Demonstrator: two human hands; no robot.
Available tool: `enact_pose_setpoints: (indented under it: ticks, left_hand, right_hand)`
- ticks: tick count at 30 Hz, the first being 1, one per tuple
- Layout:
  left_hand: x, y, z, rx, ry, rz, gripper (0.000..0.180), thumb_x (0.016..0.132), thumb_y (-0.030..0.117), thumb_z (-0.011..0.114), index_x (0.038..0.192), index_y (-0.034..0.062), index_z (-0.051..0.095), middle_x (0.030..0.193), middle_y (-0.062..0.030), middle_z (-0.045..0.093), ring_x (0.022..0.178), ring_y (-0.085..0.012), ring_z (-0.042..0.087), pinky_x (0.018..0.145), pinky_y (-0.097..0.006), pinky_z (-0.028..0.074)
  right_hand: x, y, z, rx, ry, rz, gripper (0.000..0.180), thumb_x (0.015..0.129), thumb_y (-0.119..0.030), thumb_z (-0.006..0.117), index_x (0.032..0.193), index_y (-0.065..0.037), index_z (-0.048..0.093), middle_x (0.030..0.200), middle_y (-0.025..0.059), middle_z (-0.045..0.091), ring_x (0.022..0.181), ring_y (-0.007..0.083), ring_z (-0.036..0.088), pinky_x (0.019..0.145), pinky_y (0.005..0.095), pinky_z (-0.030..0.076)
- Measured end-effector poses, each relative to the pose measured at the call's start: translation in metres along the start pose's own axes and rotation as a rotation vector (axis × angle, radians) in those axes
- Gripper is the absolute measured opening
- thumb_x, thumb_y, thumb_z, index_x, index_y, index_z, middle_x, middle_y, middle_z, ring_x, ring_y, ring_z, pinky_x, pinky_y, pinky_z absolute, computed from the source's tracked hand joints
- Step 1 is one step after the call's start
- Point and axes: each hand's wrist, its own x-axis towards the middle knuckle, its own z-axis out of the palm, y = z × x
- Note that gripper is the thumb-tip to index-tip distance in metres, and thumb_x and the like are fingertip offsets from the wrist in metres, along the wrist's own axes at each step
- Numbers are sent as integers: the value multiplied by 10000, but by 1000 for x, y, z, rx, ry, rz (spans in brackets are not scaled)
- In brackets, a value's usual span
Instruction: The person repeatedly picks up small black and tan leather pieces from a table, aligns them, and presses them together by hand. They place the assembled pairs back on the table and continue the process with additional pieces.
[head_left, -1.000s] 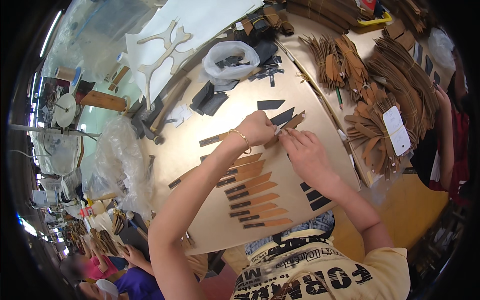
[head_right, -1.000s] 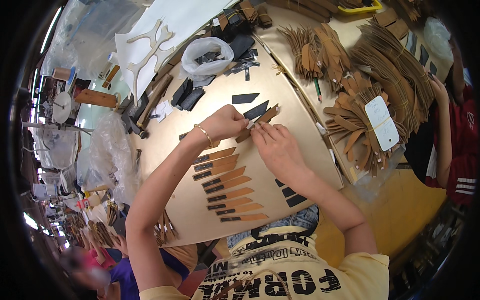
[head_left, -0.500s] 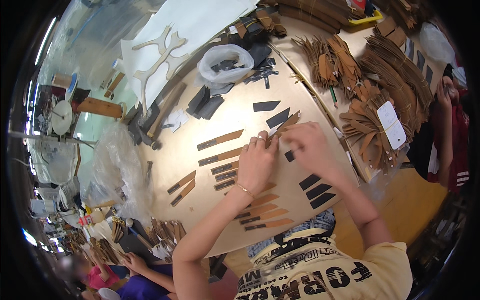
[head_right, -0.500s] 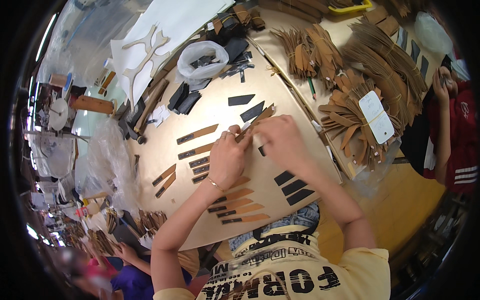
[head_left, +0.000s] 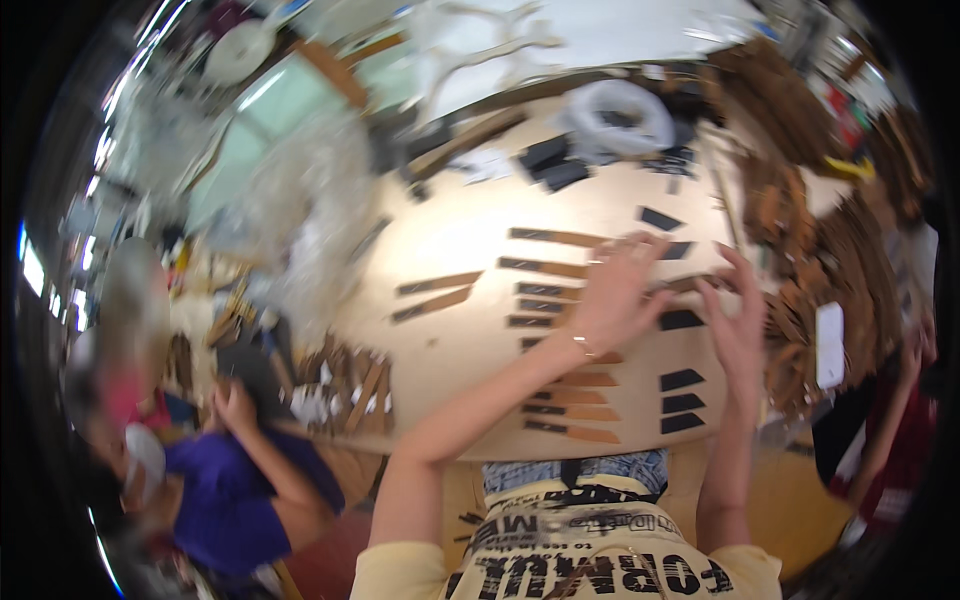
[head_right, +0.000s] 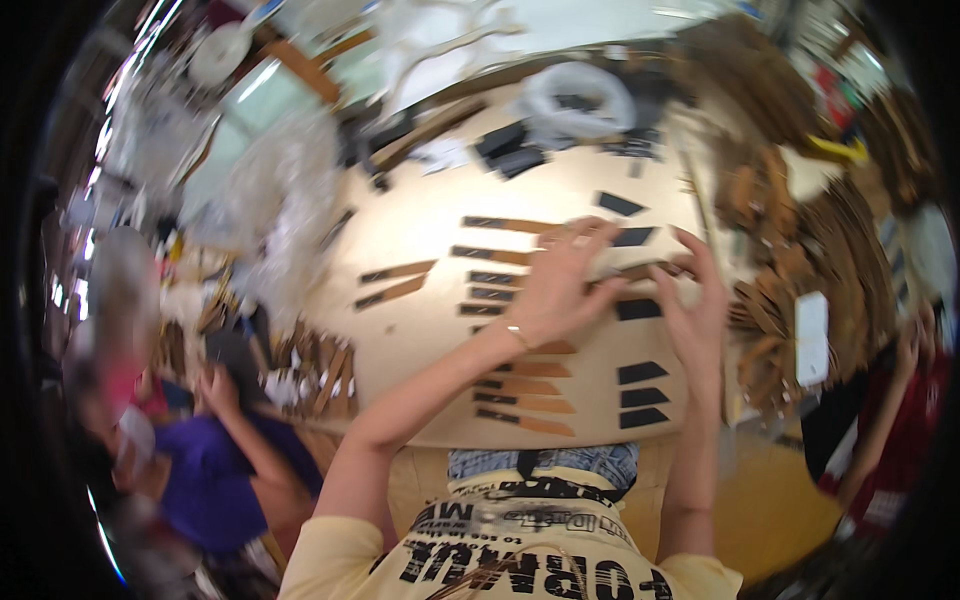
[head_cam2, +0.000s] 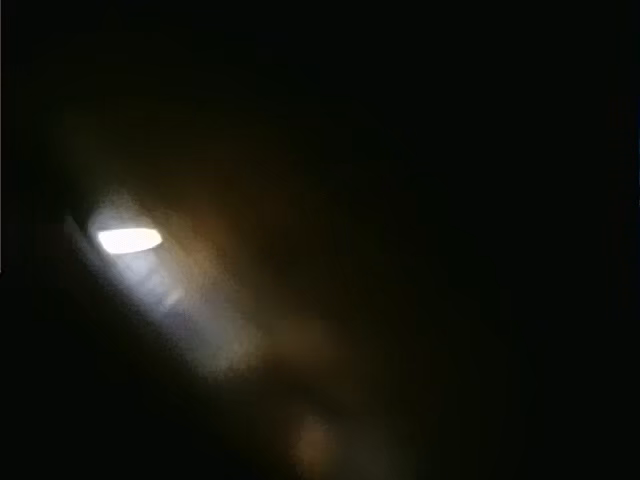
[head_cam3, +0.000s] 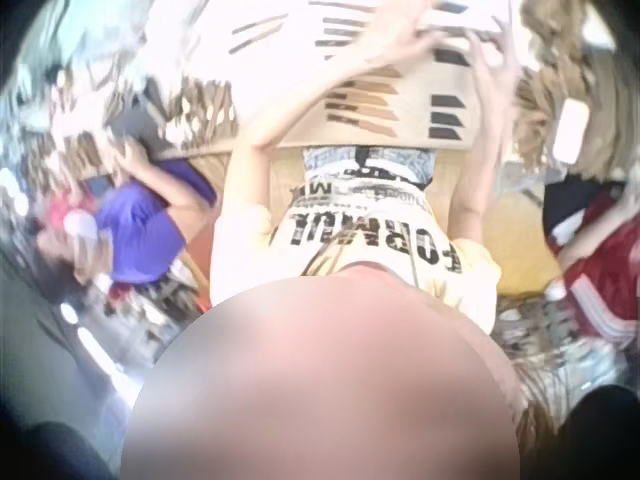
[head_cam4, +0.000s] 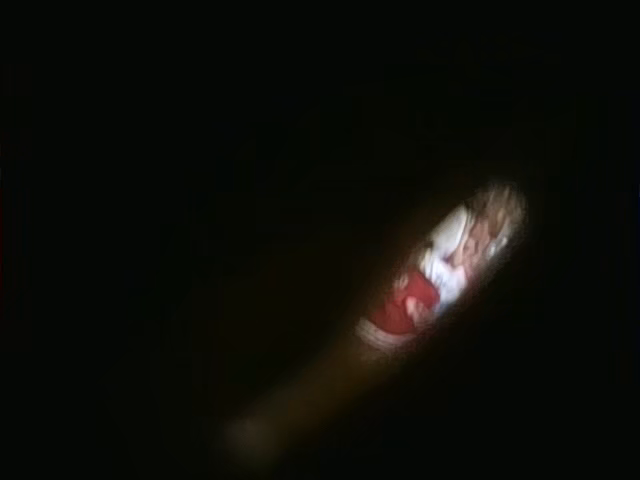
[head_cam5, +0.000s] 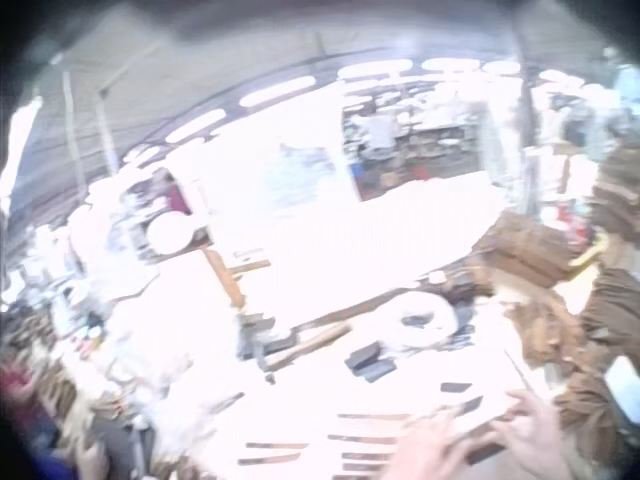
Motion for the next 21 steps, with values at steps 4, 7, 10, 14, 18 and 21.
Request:
enact_pose_setpoints:
  ticks: [4, 7, 10, 14, 18, 21]
  left_hand:
    - [-18, 16, -15, -295, -85, -112, 254, 858, 226, 697, 1050, 60, 693, 980, -119, 673, 966, -277, 628, 985, -483, 360]
    - [-44, 15, -48, -391, -87, -234, 178, 846, 191, 722, 961, 56, 730, 816, -111, 651, 803, -257, 633, 834, -415, 467]
    - [-87, 1, -89, -477, 76, -361, 211, 835, 144, 750, 1015, 37, 737, 780, -73, 660, 745, -193, 634, 679, -316, 519]
    - [-172, -13, -156, -305, 331, -874, 332, 832, 110, 770, 1127, -18, 686, 849, -57, 699, 798, -100, 652, 722, -256, 520]
    - [-232, -19, -189, 35, 486, -1185, 295, 834, 135, 771, 1093, 14, 702, 879, -83, 714, 803, -155, 681, 730, -310, 526]
    - [-241, -26, -186, 767, 431, -1007, 284, 837, 186, 759, 1083, 52, 711, 1024, -83, 683, 933, -241, 651, 877, -386, 464]
  right_hand:
    - [-25, -20, -4, 56, 2, -35, 503, 850, 30, 692, 1329, -40, 554, 969, 39, 591, 965, 123, 547, 942, 284, 419]
    - [-29, -32, 7, 180, -102, -9, 529, 860, 17, 689, 1360, -27, 518, 1019, 57, 598, 1000, 149, 542, 978, 306, 404]
    - [-34, -43, 19, 113, -222, -22, 475, 887, -41, 685, 1339, -35, 538, 1044, 63, 619, 1002, 165, 559, 975, 325, 414]
    - [-28, -48, 35, 66, -316, 68, 343, 923, -98, 661, 1256, -39, 609, 1019, 63, 644, 992, 170, 580, 934, 332, 445]
    - [-23, -46, 50, 26, -363, 50, 259, 908, -85, 672, 1162, -39, 657, 996, 73, 664, 989, 168, 594, 916, 325, 454]
    - [-20, -49, 54, -84, -355, -104, 229, 887, -81, 693, 1110, -36, 672, 1000, 89, 671, 975, 204, 607, 890, 338, 464]
